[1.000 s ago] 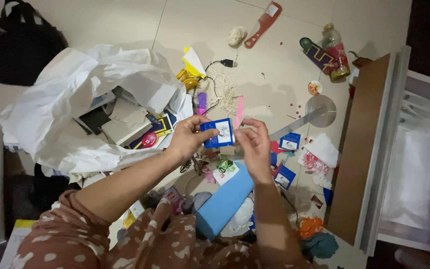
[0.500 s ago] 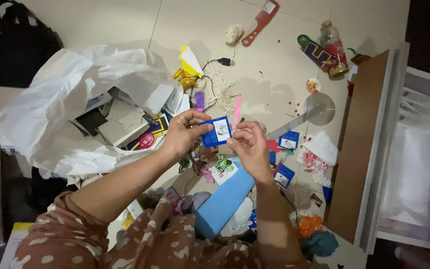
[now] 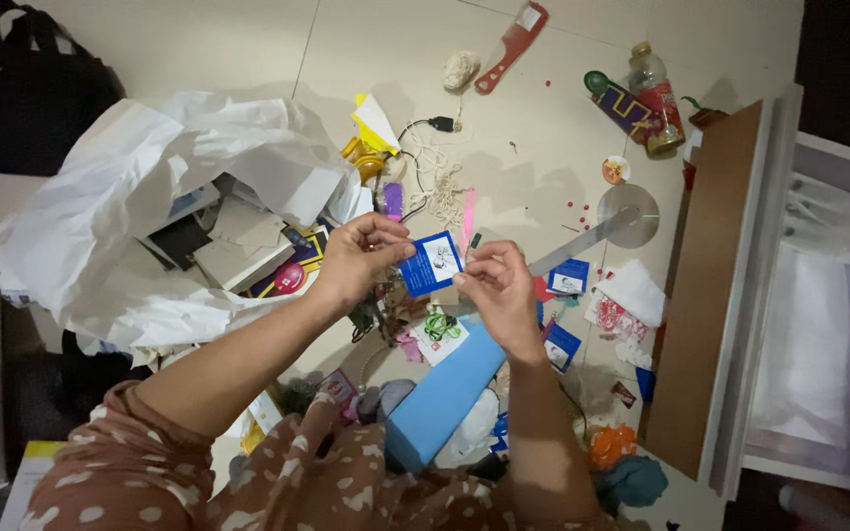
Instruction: The person sorts through various items on the floor, including papers, small boxes, and craft supplies. They pick up and examine each item, placing some into a white plastic bag and others into a drawer.
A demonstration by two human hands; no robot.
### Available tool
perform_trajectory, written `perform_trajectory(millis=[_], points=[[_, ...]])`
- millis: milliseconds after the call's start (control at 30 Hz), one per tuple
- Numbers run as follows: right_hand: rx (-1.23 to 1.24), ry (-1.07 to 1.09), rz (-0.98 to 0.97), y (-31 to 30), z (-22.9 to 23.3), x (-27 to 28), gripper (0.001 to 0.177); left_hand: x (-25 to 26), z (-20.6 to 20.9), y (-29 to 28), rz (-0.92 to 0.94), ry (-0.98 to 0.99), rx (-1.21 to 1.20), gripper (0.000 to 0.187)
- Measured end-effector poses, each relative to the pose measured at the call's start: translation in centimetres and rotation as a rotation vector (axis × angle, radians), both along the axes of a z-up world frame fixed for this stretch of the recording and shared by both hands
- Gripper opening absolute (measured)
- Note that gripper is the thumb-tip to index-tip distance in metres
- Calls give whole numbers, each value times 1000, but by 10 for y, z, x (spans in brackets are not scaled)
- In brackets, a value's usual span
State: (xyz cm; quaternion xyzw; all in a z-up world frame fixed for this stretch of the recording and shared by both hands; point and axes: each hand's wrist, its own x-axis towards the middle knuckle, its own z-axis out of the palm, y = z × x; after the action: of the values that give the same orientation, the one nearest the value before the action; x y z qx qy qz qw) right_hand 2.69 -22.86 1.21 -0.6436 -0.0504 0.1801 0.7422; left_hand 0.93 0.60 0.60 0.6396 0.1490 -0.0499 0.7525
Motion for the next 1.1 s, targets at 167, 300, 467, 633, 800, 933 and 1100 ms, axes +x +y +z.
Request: perform_trajectory(millis=[167, 300, 467, 633, 800, 933, 1100], points=[[-42, 23, -3, 0, 0, 1, 37, 0, 2, 3, -17, -20, 29, 19], [-4, 2, -9, 0, -3, 1, 35, -2, 0, 5, -21, 10, -15, 19], [-62, -183, -8, 1, -15, 1, 39, -1, -5, 11, -78, -38, 72, 22], [-266, -112, 134, 2, -15, -8, 33, -14, -6, -2, -424, 57, 248, 28], [-359, -205, -73, -33, -62, 17, 23, -11, -15, -10, -328, 276, 219, 22], [-926, -315, -571, -117, -137, 51, 35, -8, -19, -10, -185, 261, 111, 22], [-1152, -365, -626, -180, -231, 38, 66, -9, -38, -13, -175, 254, 137, 25]])
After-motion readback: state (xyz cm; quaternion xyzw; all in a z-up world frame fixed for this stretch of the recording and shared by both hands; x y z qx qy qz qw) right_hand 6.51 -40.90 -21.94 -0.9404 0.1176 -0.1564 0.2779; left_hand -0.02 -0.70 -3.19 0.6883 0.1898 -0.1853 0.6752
